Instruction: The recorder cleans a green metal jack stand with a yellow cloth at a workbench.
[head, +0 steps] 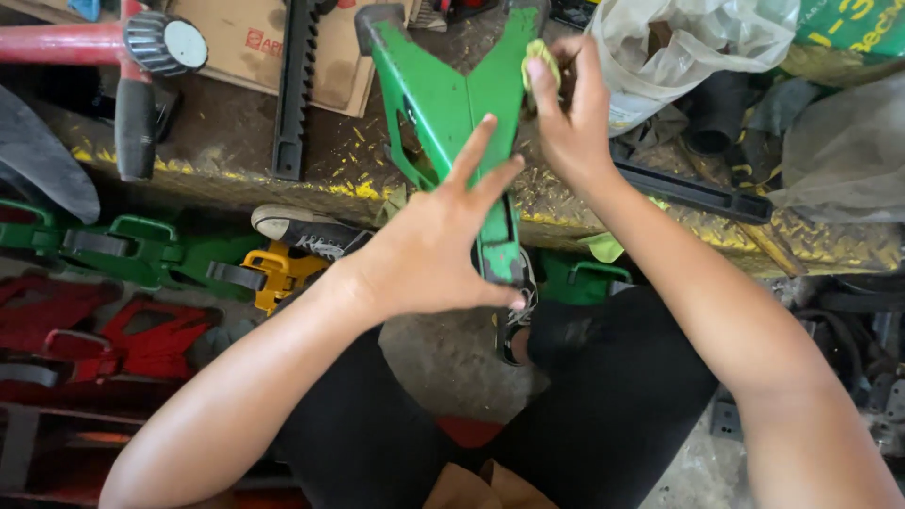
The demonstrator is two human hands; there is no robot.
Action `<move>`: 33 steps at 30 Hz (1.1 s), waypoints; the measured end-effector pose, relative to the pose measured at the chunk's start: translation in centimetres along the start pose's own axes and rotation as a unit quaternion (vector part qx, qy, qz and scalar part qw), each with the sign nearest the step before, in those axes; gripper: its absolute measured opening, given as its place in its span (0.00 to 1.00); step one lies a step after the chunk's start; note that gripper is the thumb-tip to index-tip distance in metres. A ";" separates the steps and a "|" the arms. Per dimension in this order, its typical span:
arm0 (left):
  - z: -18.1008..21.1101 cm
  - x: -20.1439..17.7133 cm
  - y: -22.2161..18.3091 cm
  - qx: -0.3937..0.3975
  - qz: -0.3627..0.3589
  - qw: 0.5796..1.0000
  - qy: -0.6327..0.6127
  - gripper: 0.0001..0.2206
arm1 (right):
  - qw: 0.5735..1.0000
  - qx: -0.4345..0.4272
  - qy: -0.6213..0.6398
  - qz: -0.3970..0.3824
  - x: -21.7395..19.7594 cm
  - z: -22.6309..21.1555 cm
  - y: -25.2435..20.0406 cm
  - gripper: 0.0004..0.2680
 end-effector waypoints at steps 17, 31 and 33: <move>0.2 -0.1 0.2 0.030 -0.007 0.999 0.039 0.53 | 0.994 0.048 -0.091 -0.045 2.1 9.0 -4.7 0.07; -3.2 -3.5 -0.3 -0.003 0.280 0.958 -0.058 0.48 | 0.945 0.262 -0.134 -0.143 2.1 11.7 -4.8 0.09; -3.8 -3.5 0.0 -0.003 0.302 0.950 -0.075 0.46 | 0.953 0.199 -0.130 -0.185 2.2 10.3 -4.7 0.09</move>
Point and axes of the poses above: each hand's wrist, its own y-axis towards the middle knuckle, its own x-axis out of the palm, z = x × y, the point moved 8 cm from there along y, towards the middle knuckle, and after that the axes turned 7 degrees about y, right-handed, at the moved point
